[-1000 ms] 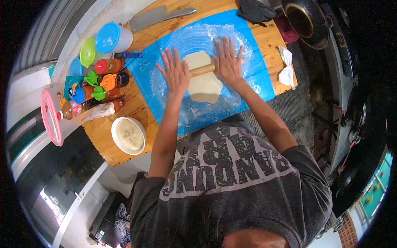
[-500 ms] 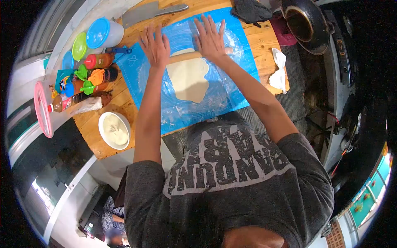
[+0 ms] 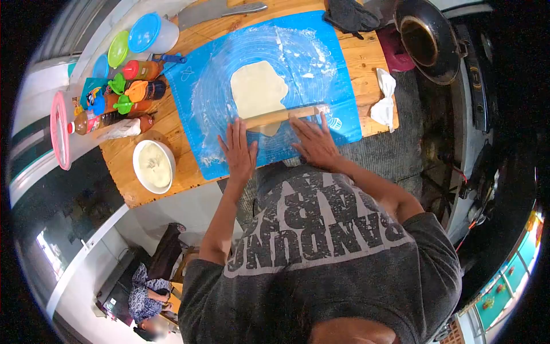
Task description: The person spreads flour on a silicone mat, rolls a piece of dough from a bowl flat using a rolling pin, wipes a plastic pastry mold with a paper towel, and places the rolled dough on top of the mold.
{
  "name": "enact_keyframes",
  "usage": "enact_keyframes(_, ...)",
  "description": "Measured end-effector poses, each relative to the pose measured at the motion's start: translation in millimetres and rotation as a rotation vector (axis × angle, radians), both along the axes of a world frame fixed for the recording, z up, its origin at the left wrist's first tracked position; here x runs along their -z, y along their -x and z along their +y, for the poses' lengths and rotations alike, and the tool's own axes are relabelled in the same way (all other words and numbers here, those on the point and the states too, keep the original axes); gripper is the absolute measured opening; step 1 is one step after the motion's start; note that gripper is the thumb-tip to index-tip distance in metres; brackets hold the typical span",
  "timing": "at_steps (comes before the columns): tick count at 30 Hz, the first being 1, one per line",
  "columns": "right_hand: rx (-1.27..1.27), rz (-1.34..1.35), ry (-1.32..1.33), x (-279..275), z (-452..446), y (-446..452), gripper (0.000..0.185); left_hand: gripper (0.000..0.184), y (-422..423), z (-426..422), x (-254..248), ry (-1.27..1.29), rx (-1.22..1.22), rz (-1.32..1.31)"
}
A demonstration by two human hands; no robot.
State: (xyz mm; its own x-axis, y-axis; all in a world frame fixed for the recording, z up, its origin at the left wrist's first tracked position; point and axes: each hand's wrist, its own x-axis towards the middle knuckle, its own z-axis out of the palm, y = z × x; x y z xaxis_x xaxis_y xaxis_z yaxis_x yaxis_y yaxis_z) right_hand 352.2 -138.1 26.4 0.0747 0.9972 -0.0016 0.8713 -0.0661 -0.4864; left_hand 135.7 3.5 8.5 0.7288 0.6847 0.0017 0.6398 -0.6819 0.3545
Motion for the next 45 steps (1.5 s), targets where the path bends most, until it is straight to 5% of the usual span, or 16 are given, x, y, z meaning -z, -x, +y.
enact_keyframes(9,0.002,-0.07,-0.246,22,21,-33,0.044,0.048,-9,7,-4,-0.093,-0.035,-0.075)
enact_keyframes(12,0.071,0.032,-0.281,20,16,-44,0.038,0.044,-5,16,-12,-0.094,-0.058,-0.381)
enact_keyframes(18,0.639,-0.154,-0.354,22,1,-92,0.034,0.02,-1,21,-21,0.285,-0.45,-0.713)
enact_keyframes(25,0.747,-0.352,-0.421,15,16,-84,0.041,0.033,-41,36,-32,0.963,-0.739,-0.631)
enact_keyframes(27,0.789,0.004,-0.376,-4,34,-50,0.048,0.048,-43,48,4,1.331,-0.841,-0.861)
enact_keyframes(28,0.777,0.202,-0.376,-14,48,-21,0.05,0.067,-37,53,20,1.596,-0.444,-0.895)
enact_keyframes(29,0.533,0.102,-0.505,-17,62,19,0.044,0.068,-31,61,18,1.735,-0.352,-0.917)
enact_keyframes(30,0.408,0.4,-0.463,-56,72,66,0.047,0.068,-20,71,10,1.88,-0.259,-0.929)
enact_keyframes(34,0.237,0.23,-0.469,-16,99,118,0.051,0.072,2,100,-61,2.464,0.14,-0.948)
enact_keyframes(36,0.422,0.299,-0.321,0,98,107,0.056,0.071,-3,75,-126,1.961,-0.112,-0.944)
enact_keyframes(37,0.533,0.7,-0.404,-14,104,115,0.056,0.07,-3,61,-158,1.702,-0.232,-0.893)
enact_keyframes(39,0.726,1.523,-0.565,-48,128,151,0.055,0.069,-13,32,-128,0.668,0.114,-0.651)
enact_keyframes(40,0.679,1.606,-0.675,-57,134,158,0.054,0.068,-15,22,-103,0.444,0.265,-0.589)
enact_keyframes(41,0.633,1.672,-0.811,-67,140,156,0.052,0.068,-16,27,-87,0.461,0.349,-0.562)
enact_keyframes(43,0.78,1.907,-0.659,-117,116,154,0.047,0.067,-9,46,-75,1.263,0.278,-0.665)
enact_keyframes(45,0.478,0.252,-0.783,-109,104,159,0.055,0.066,1,60,-84,1.903,0.318,-0.675)
